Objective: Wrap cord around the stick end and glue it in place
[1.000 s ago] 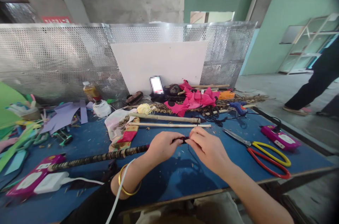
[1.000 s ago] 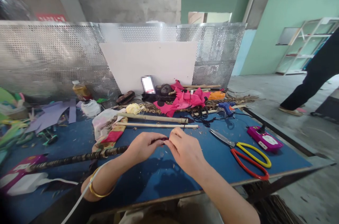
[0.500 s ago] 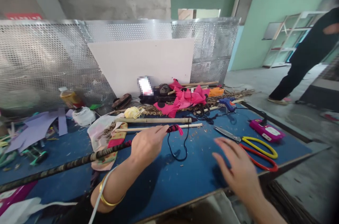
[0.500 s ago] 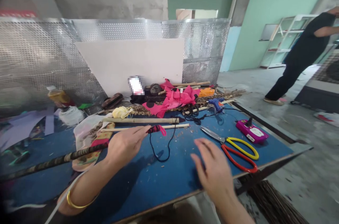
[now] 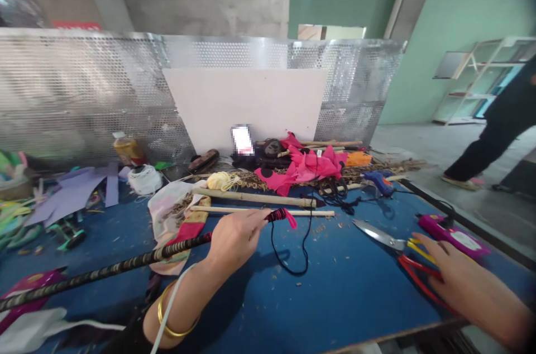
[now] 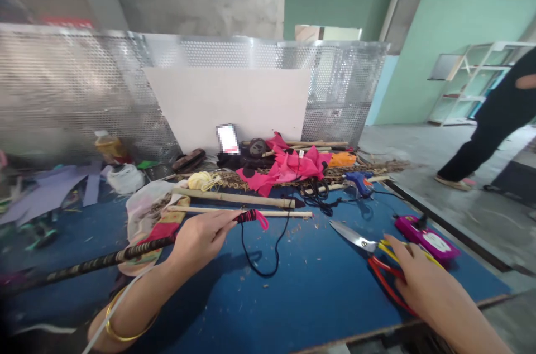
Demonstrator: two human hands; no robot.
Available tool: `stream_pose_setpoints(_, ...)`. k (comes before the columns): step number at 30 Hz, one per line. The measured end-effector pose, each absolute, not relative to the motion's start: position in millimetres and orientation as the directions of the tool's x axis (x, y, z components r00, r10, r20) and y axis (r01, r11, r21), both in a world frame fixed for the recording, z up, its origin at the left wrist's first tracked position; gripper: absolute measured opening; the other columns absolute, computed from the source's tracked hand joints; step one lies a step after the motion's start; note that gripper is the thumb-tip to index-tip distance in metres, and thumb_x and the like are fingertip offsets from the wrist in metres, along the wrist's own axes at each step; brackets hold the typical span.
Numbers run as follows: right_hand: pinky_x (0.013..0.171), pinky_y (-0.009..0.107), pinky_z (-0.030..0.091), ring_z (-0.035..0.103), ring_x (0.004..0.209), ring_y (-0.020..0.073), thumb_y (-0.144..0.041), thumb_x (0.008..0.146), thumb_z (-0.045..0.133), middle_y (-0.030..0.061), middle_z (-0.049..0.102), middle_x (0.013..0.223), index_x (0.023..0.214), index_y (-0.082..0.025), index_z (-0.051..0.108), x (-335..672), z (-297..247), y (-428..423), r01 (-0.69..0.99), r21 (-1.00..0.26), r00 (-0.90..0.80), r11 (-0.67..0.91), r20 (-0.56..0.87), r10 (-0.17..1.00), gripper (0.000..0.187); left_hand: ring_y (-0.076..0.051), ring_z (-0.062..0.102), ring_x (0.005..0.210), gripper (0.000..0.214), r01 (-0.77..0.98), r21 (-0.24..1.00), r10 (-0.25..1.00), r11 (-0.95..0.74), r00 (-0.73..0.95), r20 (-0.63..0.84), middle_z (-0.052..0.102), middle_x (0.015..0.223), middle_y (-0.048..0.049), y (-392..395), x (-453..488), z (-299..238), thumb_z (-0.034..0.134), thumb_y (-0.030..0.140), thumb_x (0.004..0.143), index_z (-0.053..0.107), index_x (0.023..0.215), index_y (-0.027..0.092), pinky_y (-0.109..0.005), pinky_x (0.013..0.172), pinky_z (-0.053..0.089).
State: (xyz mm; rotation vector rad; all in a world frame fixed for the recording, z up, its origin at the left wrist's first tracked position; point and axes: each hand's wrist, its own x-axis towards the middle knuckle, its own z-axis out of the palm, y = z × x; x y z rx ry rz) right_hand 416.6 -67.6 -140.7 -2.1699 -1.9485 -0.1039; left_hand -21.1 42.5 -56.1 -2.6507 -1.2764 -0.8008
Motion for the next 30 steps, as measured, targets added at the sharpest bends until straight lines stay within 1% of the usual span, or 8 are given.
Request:
stream_pose_setpoints(2, 0.079, 0.045, 0.053, 0.062, 0.109, 0.0364, -0.024, 0.076, 0.054, 0.0234, 0.059, 0.126, 0.129, -0.023, 0.059, 414.3, -144.8, -72.1, 0.971, -0.236, 0.101, -0.045, 0.229, 0.968, 0.053, -0.021, 0.071, 0.090, 0.029, 0.758, 0.158, 0.717, -0.633, 0.496, 0.491, 0.074, 0.107, -0.0031, 42.6, -22.5, -55.7, 0.049, 0.024, 0.091, 0.069, 0.112, 0.023, -0.029, 0.074, 0.056)
stream_pose_setpoints(4, 0.090, 0.039, 0.051, 0.056, 0.119, 0.0329, -0.029, 0.081, 0.051, 0.0141, 0.054, 0.136, 0.136, -0.030, 0.052, 401.9, -146.9, -77.3, 0.917, -0.393, 0.018, 0.070, 0.215, 0.976, 0.055, -0.021, 0.071, 0.091, 0.029, 0.761, 0.166, 0.721, -0.627, 0.485, 0.495, 0.073, 0.108, -0.0027, 42.7, -23.5, -55.6, 0.050, 0.023, 0.091, 0.069, 0.112, 0.023, -0.029, 0.073, 0.056)
stream_pose_setpoints(7, 0.097, 0.032, 0.049, 0.055, 0.121, 0.0270, -0.034, 0.088, 0.045, 0.0042, 0.054, 0.138, 0.144, -0.032, 0.039, 361.0, -138.7, -78.9, 0.778, -0.614, -0.110, 0.134, 0.077, 0.991, 0.056, -0.021, 0.071, 0.088, 0.029, 0.759, 0.162, 0.710, -0.631, 0.480, 0.516, 0.074, 0.107, -0.0023, 42.9, -25.0, -54.6, 0.049, 0.024, 0.091, 0.069, 0.112, 0.024, -0.029, 0.069, 0.055)
stream_pose_setpoints(9, 0.093, 0.030, 0.052, 0.061, 0.115, 0.0259, -0.036, 0.084, 0.054, 0.0039, 0.061, 0.130, 0.134, -0.030, 0.052, 326.9, -126.2, -72.9, 0.744, -0.657, -0.169, 0.124, -0.006, 0.986, 0.051, -0.021, 0.071, 0.087, 0.029, 0.757, 0.152, 0.694, -0.635, 0.474, 0.542, 0.074, 0.106, -0.0021, 43.0, -26.3, -53.0, 0.049, 0.024, 0.091, 0.069, 0.112, 0.024, -0.028, 0.068, 0.055)
stream_pose_setpoints(13, 0.077, 0.025, 0.056, 0.068, 0.091, 0.0212, -0.024, 0.067, 0.069, 0.0029, 0.068, 0.114, 0.124, -0.029, 0.057, 276.9, -97.2, -49.2, 0.819, -0.563, -0.182, 0.113, -0.068, 0.981, 0.058, -0.019, 0.071, 0.087, 0.030, 0.751, 0.124, 0.660, -0.649, 0.474, 0.584, 0.074, 0.105, -0.0023, 43.5, -29.1, -49.3, 0.048, 0.023, 0.091, 0.069, 0.112, 0.025, -0.026, 0.068, 0.054)
stream_pose_setpoints(20, 0.071, 0.029, 0.052, 0.067, 0.088, 0.0231, -0.038, 0.070, 0.073, 0.0057, 0.066, 0.113, 0.114, -0.031, 0.063, 247.2, -55.6, -15.5, 0.859, -0.394, -0.357, 0.328, -0.002, 0.934, 0.045, -0.020, 0.070, 0.091, 0.029, 0.740, 0.086, 0.651, -0.667, 0.522, 0.551, 0.073, 0.107, -0.0043, 42.7, -29.1, -52.1, 0.049, 0.022, 0.091, 0.068, 0.113, 0.023, -0.027, 0.072, 0.056)
stream_pose_setpoints(26, 0.066, 0.027, 0.048, 0.066, 0.081, 0.0229, -0.047, 0.066, 0.076, 0.0043, 0.070, 0.095, 0.112, -0.030, 0.066, 231.5, -42.1, 1.5, 0.819, -0.350, -0.461, 0.455, 0.071, 0.885, 0.050, -0.020, 0.070, 0.089, 0.030, 0.724, 0.048, 0.623, -0.688, 0.556, 0.550, 0.074, 0.106, -0.0048, 41.2, -28.5, -51.0, 0.048, 0.020, 0.090, 0.067, 0.114, 0.021, -0.029, 0.071, 0.056)
stream_pose_setpoints(30, 0.060, 0.024, 0.045, 0.065, 0.070, 0.0194, -0.047, 0.065, 0.077, 0.0017, 0.070, 0.081, 0.100, -0.029, 0.071, 226.7, -46.9, 7.9, 0.811, -0.323, -0.443, 0.488, 0.204, 0.873, 0.040, -0.020, 0.071, 0.086, 0.031, 0.720, 0.019, 0.606, -0.694, 0.569, 0.556, 0.074, 0.105, -0.0046, 41.9, -29.0, -50.6, 0.047, 0.019, 0.091, 0.067, 0.114, 0.020, -0.029, 0.070, 0.057)
